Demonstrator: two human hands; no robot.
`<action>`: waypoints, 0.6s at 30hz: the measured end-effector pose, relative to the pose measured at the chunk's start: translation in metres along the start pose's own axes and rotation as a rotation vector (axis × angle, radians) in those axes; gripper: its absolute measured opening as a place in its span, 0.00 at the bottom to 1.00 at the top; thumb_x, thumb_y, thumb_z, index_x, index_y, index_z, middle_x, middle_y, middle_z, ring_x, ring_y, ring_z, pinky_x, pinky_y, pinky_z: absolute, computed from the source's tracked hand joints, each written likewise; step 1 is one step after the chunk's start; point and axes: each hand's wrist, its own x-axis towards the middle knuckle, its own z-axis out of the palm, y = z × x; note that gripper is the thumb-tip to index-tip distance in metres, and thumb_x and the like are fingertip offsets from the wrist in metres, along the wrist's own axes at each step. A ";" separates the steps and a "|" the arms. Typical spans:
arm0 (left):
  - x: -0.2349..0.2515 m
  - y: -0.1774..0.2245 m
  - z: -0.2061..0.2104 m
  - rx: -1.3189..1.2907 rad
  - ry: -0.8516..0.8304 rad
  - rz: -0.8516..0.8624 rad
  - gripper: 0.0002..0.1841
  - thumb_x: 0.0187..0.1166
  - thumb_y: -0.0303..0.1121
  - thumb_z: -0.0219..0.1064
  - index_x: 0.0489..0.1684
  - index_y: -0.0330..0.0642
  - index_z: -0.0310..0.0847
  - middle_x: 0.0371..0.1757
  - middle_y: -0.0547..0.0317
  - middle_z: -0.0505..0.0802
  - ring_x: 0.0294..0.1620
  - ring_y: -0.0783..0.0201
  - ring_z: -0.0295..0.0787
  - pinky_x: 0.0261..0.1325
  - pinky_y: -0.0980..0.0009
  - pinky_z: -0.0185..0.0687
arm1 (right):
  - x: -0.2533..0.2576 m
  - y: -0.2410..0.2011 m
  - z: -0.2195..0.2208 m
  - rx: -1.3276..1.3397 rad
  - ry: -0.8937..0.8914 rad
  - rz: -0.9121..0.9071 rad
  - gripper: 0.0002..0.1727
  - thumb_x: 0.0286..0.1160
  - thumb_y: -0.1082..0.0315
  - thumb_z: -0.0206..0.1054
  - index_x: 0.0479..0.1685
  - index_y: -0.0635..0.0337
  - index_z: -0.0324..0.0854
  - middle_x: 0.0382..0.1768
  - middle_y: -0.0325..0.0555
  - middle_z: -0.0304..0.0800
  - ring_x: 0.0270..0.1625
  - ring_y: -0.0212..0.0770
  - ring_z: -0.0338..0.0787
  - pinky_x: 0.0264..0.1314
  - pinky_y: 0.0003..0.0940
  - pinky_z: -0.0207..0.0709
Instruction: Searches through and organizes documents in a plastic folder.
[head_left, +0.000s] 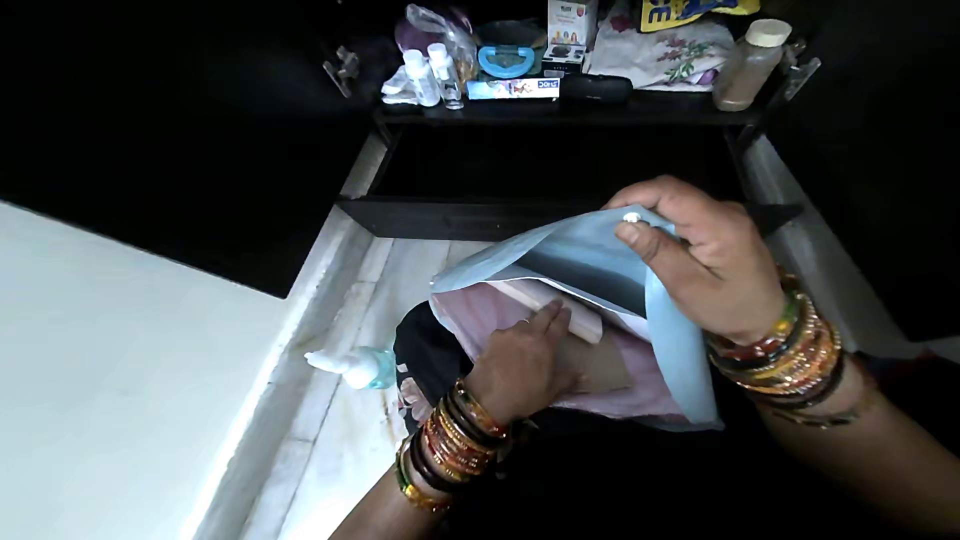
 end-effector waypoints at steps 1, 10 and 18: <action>-0.001 0.001 -0.001 0.026 -0.054 -0.015 0.37 0.78 0.60 0.66 0.79 0.41 0.77 0.83 0.49 0.80 0.62 0.44 0.91 0.54 0.42 0.87 | 0.000 0.002 -0.003 -0.008 0.019 0.015 0.11 0.85 0.73 0.59 0.53 0.67 0.85 0.42 0.41 0.92 0.44 0.19 0.88 0.49 0.15 0.83; -0.009 0.002 0.004 0.083 -0.061 0.005 0.30 0.86 0.59 0.56 0.67 0.44 0.88 0.74 0.54 0.88 0.69 0.51 0.89 0.65 0.48 0.84 | 0.004 0.027 -0.018 -0.039 0.118 0.074 0.11 0.84 0.74 0.58 0.54 0.66 0.84 0.52 0.46 0.95 0.58 0.31 0.93 0.65 0.28 0.86; -0.004 0.000 -0.001 0.077 -0.199 -0.022 0.28 0.88 0.57 0.55 0.68 0.45 0.88 0.76 0.54 0.87 0.73 0.49 0.86 0.69 0.45 0.80 | 0.004 0.012 -0.009 -0.013 0.084 0.058 0.10 0.83 0.76 0.58 0.52 0.65 0.85 0.52 0.46 0.96 0.57 0.31 0.94 0.64 0.28 0.87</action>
